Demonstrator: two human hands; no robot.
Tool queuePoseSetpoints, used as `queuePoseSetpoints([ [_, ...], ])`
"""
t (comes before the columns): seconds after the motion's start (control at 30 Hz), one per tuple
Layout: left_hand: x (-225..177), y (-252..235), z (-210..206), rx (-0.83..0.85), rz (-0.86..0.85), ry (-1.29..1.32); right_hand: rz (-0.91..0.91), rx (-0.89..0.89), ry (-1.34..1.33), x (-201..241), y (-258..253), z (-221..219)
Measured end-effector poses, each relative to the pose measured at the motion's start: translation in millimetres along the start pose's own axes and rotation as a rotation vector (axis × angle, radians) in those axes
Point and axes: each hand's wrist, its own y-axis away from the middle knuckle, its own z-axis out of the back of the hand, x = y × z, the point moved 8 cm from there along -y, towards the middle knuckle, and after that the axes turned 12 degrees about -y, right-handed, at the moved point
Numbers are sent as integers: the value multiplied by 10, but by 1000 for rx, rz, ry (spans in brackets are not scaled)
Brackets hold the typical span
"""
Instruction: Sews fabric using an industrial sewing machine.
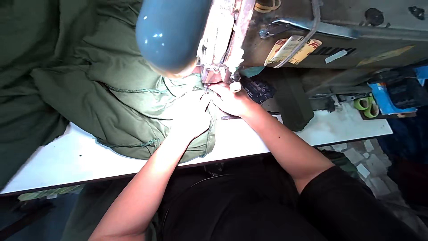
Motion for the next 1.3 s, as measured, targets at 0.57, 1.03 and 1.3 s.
queuePoseSetpoints([
  [0.57, 12, -17, -16, 13, 23, 1, 32, -867, 31, -415, 2027, 1625],
  [1.03, 15, 11, -18, -21, 12, -33, -224, -897, 272, -1450, 2412, 1485],
  [1.3, 26, -14, -39, -1, 21, -22, -456, -665, 176, -1456, 2359, 1502],
])
